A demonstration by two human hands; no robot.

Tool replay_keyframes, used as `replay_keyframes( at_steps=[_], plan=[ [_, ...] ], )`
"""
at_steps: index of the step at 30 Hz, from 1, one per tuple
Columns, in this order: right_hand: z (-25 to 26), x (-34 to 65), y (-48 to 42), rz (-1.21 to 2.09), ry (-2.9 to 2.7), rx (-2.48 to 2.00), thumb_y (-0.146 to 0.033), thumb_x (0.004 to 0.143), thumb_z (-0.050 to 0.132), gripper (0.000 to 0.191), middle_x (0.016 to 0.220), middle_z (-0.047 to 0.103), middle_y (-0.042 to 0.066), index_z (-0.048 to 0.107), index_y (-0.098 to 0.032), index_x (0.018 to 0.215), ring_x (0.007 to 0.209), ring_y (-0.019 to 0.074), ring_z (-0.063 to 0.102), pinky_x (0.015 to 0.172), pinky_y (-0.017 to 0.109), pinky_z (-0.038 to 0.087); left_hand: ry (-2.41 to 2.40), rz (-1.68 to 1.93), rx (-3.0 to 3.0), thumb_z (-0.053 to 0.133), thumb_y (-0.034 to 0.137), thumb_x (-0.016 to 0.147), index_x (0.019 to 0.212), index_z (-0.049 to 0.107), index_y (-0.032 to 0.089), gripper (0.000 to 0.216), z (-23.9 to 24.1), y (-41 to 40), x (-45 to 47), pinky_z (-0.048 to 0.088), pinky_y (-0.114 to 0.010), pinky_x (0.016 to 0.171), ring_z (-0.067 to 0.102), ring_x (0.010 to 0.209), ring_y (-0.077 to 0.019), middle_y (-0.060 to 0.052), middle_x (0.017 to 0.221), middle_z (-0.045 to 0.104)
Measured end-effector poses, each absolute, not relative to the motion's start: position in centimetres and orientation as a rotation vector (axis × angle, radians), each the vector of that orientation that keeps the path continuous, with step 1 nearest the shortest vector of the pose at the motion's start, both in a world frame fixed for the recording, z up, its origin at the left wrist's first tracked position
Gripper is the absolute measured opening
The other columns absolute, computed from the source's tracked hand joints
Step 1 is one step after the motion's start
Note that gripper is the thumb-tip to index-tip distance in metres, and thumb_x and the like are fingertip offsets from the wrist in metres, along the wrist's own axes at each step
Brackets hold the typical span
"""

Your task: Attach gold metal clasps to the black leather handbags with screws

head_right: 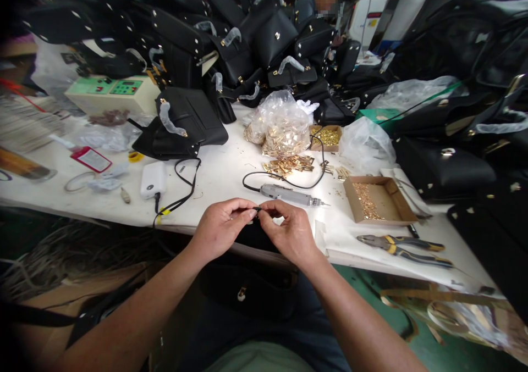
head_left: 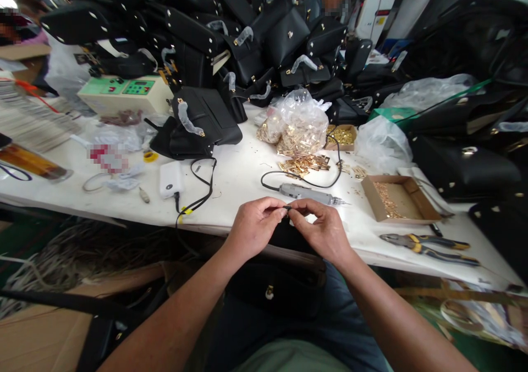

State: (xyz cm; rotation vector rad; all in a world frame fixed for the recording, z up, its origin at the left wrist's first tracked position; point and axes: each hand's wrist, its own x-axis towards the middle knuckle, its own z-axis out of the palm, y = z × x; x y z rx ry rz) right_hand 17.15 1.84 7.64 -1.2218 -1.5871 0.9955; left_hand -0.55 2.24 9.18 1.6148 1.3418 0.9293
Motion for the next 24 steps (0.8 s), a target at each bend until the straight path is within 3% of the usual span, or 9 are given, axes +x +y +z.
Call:
replay_keyframes(
  at_steps=[6,11,15,18,24],
  plan=[
    [7.6,16.9,2.0,0.915,-1.631,-1.205,-0.02,0.089,0.063,0.013,0.081,0.075,0.0,0.075,-0.02,0.085,0.076,0.0172,0.068,0.072,0.027,0.05,1.308,0.933,1.647,0.065,0.024,0.09,0.095,0.074,0.018,0.012,9.5,2.2,-0.8,0.058,-0.024,0.078,0.073,0.082,-0.0158,-0.001,0.09,0.078],
    [7.3,17.2,0.9,0.629,-1.812,-1.082,-0.019,0.093,0.064,0.011,0.085,0.076,0.002,0.075,-0.022,0.092,0.077,0.0176,0.07,0.075,0.03,0.05,1.323,0.971,1.844,0.068,0.017,0.089,0.095,0.073,0.02,0.008,9.9,0.8,-1.4,0.056,-0.022,0.078,0.071,0.081,-0.0128,0.001,0.091,0.077],
    [7.3,17.7,-0.1,0.745,-1.806,-0.998,-0.024,0.096,0.067,0.011,0.095,0.077,0.003,0.074,-0.024,0.104,0.086,0.0184,0.072,0.08,0.03,0.053,1.321,0.991,1.926,0.068,0.013,0.09,0.093,0.071,0.021,0.009,10.1,-0.4,-2.0,0.053,-0.019,0.075,0.069,0.078,-0.0106,0.003,0.088,0.075],
    [7.6,18.0,-0.6,0.849,-1.873,-0.952,-0.026,0.093,0.072,0.017,0.103,0.076,0.004,0.072,-0.024,0.11,0.094,0.0197,0.071,0.084,0.03,0.054,1.26,1.047,2.075,0.067,0.008,0.091,0.094,0.07,0.021,0.013,9.9,-1.4,-2.5,0.053,-0.021,0.081,0.07,0.084,-0.0109,0.002,0.092,0.074],
    [7.8,17.6,-2.2,0.705,-2.029,-1.041,-0.018,0.091,0.072,0.016,0.099,0.076,0.005,0.072,-0.022,0.107,0.09,0.0209,0.07,0.081,0.032,0.05,1.041,1.156,2.253,0.067,0.0,0.089,0.098,0.069,0.018,0.02,9.1,-4.1,-3.3,0.056,-0.026,0.089,0.07,0.095,-0.0137,-0.004,0.098,0.074]
  ],
)
